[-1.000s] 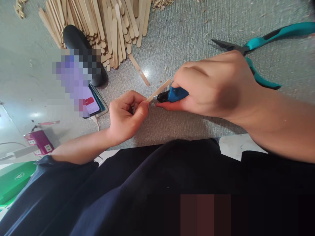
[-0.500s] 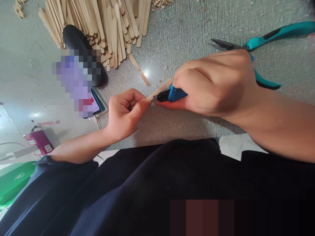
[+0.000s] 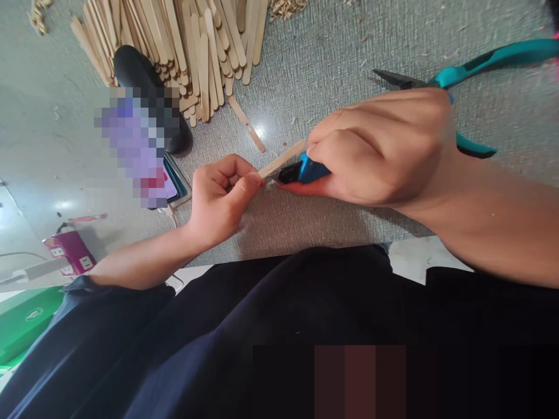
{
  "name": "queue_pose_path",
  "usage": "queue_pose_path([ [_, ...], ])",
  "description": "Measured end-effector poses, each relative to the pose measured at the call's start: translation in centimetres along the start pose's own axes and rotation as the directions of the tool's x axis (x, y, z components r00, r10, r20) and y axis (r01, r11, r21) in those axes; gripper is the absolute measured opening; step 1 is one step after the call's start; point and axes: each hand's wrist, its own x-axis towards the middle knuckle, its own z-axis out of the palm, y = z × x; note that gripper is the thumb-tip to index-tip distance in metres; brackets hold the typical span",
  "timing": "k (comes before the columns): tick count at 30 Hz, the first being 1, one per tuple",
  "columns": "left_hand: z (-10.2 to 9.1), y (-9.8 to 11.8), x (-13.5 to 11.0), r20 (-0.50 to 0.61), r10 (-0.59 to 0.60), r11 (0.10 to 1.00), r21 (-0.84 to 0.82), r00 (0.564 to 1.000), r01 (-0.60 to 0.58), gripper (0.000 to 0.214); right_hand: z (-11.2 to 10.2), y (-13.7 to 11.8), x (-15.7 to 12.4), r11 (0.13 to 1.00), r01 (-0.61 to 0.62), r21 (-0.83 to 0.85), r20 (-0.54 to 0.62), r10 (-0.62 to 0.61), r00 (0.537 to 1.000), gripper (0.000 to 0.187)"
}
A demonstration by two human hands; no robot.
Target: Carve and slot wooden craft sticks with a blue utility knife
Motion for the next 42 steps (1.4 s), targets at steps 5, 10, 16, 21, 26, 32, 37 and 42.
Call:
queue_pose_path([
  [5,0.2,-0.4,-0.4,-0.034,0.078,0.996,0.051,0.996,-0.077,0.032,-0.4,0.2,-0.1,0.965,0.085,-0.250,0.128,-0.054,0.990,0.079],
  [10,0.3,-0.7,-0.8,-0.060,0.153,0.980,0.138,0.986,-0.143,0.038,-0.2,0.3,-0.2,0.974,0.062,-0.216,0.126,-0.035,0.991,0.078],
  [16,0.6,-0.8,-0.9,-0.096,0.246,0.955,0.194,0.965,-0.224,0.031,-0.4,-0.2,0.0,0.944,0.088,-0.318,0.184,-0.030,0.983,0.079],
  [21,0.7,-1.1,-1.1,-0.091,0.246,0.932,0.295,0.965,-0.210,0.027,-1.2,-0.8,0.3,0.939,0.059,-0.339,0.267,0.036,0.963,0.074],
  [26,0.6,-1.1,-1.3,-0.052,0.268,0.897,0.379,0.962,-0.229,0.023,-1.3,-0.8,0.2,0.957,0.064,-0.285,0.238,0.006,0.971,0.065],
  [32,0.5,-0.8,-1.1,-0.020,0.325,0.863,0.415,0.945,-0.288,0.019,-1.0,-0.6,0.0,0.946,0.116,-0.303,0.187,-0.060,0.980,0.061],
  [37,0.5,-0.7,-1.0,0.022,0.370,0.841,0.418,0.929,-0.344,0.019,-1.5,-1.4,0.9,0.950,0.024,-0.311,0.326,0.083,0.942,0.041],
  [42,0.1,-0.7,-0.8,0.084,0.373,0.803,0.470,0.924,-0.367,0.018,-1.7,-2.2,1.5,0.929,-0.014,-0.371,0.434,0.186,0.882,0.048],
])
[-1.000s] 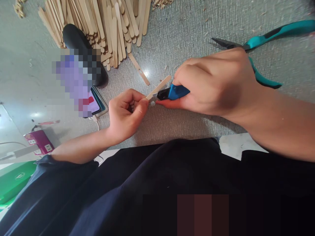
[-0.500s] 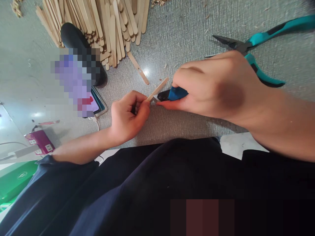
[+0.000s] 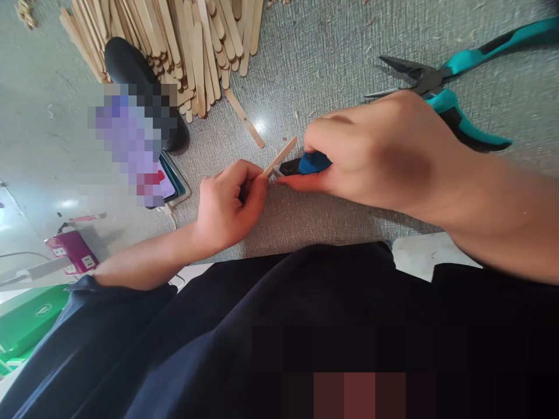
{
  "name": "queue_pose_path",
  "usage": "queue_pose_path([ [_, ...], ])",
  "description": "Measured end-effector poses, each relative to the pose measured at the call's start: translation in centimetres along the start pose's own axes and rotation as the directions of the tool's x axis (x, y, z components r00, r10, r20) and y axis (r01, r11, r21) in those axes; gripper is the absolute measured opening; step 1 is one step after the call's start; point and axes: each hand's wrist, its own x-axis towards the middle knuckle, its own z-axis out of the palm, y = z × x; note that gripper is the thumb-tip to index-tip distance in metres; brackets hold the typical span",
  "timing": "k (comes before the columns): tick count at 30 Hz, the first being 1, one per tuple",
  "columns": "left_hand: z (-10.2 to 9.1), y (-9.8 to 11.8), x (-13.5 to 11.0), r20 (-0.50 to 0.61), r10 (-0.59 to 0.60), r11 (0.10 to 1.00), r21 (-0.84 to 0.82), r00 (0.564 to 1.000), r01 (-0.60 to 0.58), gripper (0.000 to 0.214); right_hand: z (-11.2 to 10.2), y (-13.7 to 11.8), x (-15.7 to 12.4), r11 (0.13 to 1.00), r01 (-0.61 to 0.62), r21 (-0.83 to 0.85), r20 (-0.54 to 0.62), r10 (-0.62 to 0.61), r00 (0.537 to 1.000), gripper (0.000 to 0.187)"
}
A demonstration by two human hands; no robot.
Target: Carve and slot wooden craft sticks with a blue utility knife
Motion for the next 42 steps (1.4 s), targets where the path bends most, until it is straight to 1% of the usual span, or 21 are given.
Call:
queue_pose_path([
  [2,-0.1,-0.1,0.0,0.023,0.002,1.000,0.003,1.000,-0.002,0.019,0.0,-0.1,-0.1,1.000,-0.003,-0.025,0.039,0.003,0.999,0.050],
  [6,-0.3,0.0,0.0,0.061,-0.015,0.999,0.032,0.998,0.013,0.020,-0.2,-0.1,-0.2,0.999,0.004,-0.039,0.137,0.002,0.991,0.064],
  [9,-0.4,0.1,0.0,0.072,-0.010,0.998,0.055,0.997,0.006,0.019,-0.4,0.2,0.0,0.998,-0.062,0.022,0.195,0.057,0.979,0.062],
  [11,-0.5,0.0,0.0,0.080,0.001,0.998,0.056,0.997,-0.005,0.018,-0.4,0.4,0.2,0.990,-0.088,0.115,0.184,0.066,0.981,0.053],
  [13,-0.5,0.0,0.0,0.093,0.012,0.998,0.053,0.996,-0.017,0.018,-0.4,0.7,0.3,0.976,-0.079,0.201,0.157,0.048,0.986,0.043],
  [14,-0.5,0.0,0.0,0.100,0.017,0.998,0.052,0.995,-0.023,0.018,-0.4,0.8,0.3,0.971,-0.073,0.229,0.149,0.039,0.988,0.041],
  [21,-0.3,-0.1,-0.4,0.098,0.066,0.994,0.084,0.993,-0.074,0.017,-0.2,1.4,0.2,0.966,-0.056,0.251,0.182,0.010,0.983,0.061],
  [24,-0.2,-0.2,-0.6,0.101,0.082,0.990,0.107,0.992,-0.092,0.017,0.3,1.8,0.2,0.962,-0.002,0.272,0.161,-0.044,0.986,0.063],
  [28,-0.1,-0.4,-0.8,0.118,0.090,0.990,0.102,0.989,-0.102,0.017,0.8,2.2,0.2,0.969,0.081,0.232,0.154,-0.119,0.981,0.073],
  [30,-0.1,-0.4,-0.8,0.121,0.085,0.991,0.092,0.989,-0.096,0.019,0.9,2.2,0.3,0.969,0.101,0.227,0.167,-0.141,0.976,0.075],
  [33,-0.1,-0.4,-0.8,0.122,0.077,0.993,0.084,0.990,-0.088,0.019,0.7,2.0,0.5,0.954,0.135,0.267,0.208,-0.194,0.959,0.072],
  [35,0.0,-0.3,-0.8,0.125,0.072,0.994,0.068,0.990,-0.081,0.019,0.5,1.9,0.5,0.944,0.153,0.291,0.211,-0.220,0.952,0.071],
  [38,-0.1,-0.2,-0.7,0.122,0.038,0.999,0.025,0.992,-0.042,0.022,0.5,1.8,0.5,0.944,0.139,0.300,0.179,-0.199,0.964,0.068],
  [42,-0.3,-0.1,-0.4,0.120,-0.038,0.999,-0.012,0.992,0.040,0.030,0.7,1.8,0.3,0.951,0.064,0.303,0.162,-0.118,0.980,0.065],
])
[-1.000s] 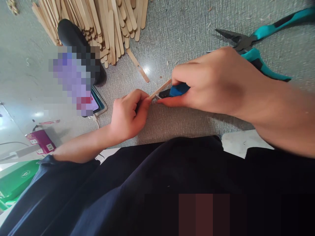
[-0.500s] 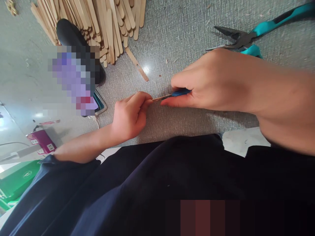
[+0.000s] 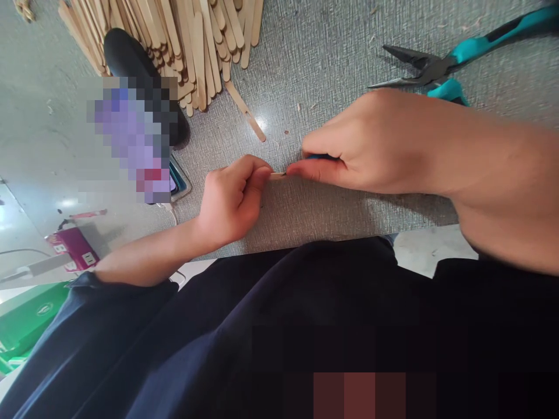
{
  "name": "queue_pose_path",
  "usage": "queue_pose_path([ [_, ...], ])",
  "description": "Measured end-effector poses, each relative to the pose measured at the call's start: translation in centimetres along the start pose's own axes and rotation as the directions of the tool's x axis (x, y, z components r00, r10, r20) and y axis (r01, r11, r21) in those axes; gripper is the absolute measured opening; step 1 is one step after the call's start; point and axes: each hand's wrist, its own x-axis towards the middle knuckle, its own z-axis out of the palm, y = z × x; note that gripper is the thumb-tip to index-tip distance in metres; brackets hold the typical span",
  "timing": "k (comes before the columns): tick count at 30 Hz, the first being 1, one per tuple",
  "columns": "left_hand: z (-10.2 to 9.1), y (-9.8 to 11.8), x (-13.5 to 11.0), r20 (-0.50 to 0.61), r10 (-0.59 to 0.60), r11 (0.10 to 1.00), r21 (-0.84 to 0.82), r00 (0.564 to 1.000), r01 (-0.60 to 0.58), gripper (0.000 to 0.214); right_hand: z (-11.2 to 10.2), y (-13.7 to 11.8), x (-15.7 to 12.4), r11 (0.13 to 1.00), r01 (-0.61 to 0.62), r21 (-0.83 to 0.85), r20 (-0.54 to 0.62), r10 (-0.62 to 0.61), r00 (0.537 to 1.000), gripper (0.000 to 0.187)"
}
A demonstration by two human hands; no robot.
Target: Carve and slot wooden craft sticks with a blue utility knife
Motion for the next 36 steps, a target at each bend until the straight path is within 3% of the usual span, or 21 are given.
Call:
queue_pose_path([
  [5,-0.3,0.2,0.4,0.056,-0.113,0.992,-0.043,0.992,0.116,0.031,0.0,-0.3,-0.1,0.996,-0.047,-0.073,-0.011,0.046,0.999,0.063],
  [11,-0.4,0.0,0.6,0.081,-0.133,0.989,-0.058,0.988,0.138,0.028,-0.2,-0.5,-0.3,0.986,-0.023,-0.166,0.022,0.027,0.999,0.066],
  [17,-0.2,0.1,0.6,0.045,-0.184,0.979,-0.079,0.982,0.188,0.026,-0.4,-0.8,-0.4,0.979,-0.105,-0.177,-0.017,0.103,0.995,0.074],
  [23,0.5,-0.5,0.0,0.016,-0.240,0.964,-0.117,0.971,0.241,0.024,-0.9,-1.3,-0.5,0.977,-0.178,-0.119,-0.073,0.170,0.983,0.068],
  [27,0.9,-1.0,-0.2,0.012,-0.227,0.960,-0.165,0.974,0.226,0.024,-0.4,-1.2,-0.6,0.988,-0.124,-0.098,-0.099,0.114,0.989,0.064],
  [31,1.0,-0.9,-0.1,-0.015,-0.227,0.949,-0.228,0.974,0.218,0.013,0.0,-1.4,-0.7,0.976,-0.031,-0.217,-0.062,0.018,0.998,0.062],
  [36,1.0,-0.6,-0.1,-0.008,-0.250,0.947,-0.210,0.968,0.243,0.015,-0.2,-1.9,-0.7,0.951,0.004,-0.310,0.000,-0.004,1.000,0.064],
])
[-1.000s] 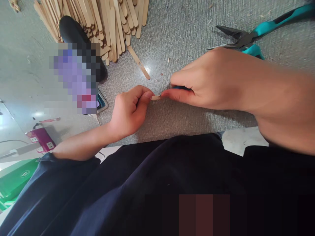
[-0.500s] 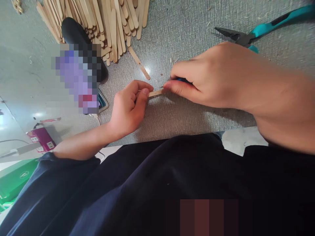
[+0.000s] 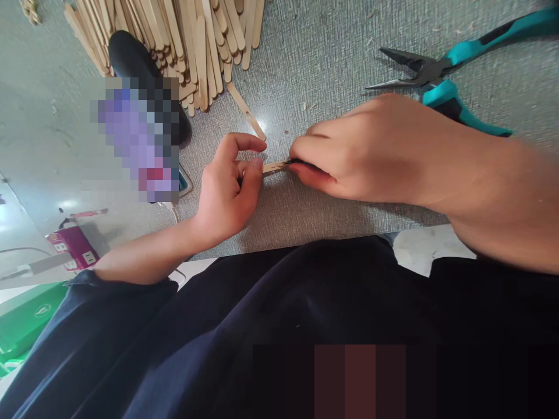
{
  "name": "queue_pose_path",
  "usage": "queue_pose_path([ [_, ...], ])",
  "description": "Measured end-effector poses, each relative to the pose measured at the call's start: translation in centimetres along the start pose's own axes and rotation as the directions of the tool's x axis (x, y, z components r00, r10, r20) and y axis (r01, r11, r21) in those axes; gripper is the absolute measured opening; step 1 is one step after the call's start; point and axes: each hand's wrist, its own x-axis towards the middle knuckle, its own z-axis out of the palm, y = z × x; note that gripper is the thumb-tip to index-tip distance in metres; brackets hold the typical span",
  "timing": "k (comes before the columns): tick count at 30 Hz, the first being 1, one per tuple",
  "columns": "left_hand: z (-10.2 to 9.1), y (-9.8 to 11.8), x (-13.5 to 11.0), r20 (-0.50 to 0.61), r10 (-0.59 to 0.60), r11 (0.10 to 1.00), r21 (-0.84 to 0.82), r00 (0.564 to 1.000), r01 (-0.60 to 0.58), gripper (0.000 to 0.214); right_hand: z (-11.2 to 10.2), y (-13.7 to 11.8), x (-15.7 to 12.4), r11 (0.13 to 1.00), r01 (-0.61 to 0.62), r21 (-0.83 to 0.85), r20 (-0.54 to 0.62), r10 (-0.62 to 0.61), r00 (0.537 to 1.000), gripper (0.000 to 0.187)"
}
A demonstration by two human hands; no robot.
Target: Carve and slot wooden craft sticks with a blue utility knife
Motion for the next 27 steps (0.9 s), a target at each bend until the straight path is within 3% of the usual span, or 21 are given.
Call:
queue_pose_path([
  [6,0.19,-0.26,-0.21,-0.018,0.058,0.998,-0.036,0.998,-0.059,0.008,-0.51,-0.53,-0.27,0.999,-0.012,-0.051,0.097,0.017,0.995,0.071],
  [14,0.30,-0.36,-0.63,-0.017,0.065,0.996,0.056,0.998,-0.064,0.019,-0.34,-0.64,-0.33,0.963,-0.102,0.248,0.015,0.102,0.995,0.054],
  [21,0.37,-0.35,-0.53,-0.024,0.072,0.997,0.004,0.997,-0.071,0.015,-0.50,-0.65,-0.13,0.997,-0.045,0.056,0.087,0.040,0.995,0.070],
  [27,0.28,-0.22,-0.58,-0.012,0.050,0.999,0.003,0.999,-0.050,0.017,-0.38,-0.60,-0.18,0.940,-0.135,0.314,0.032,0.132,0.991,0.055],
])
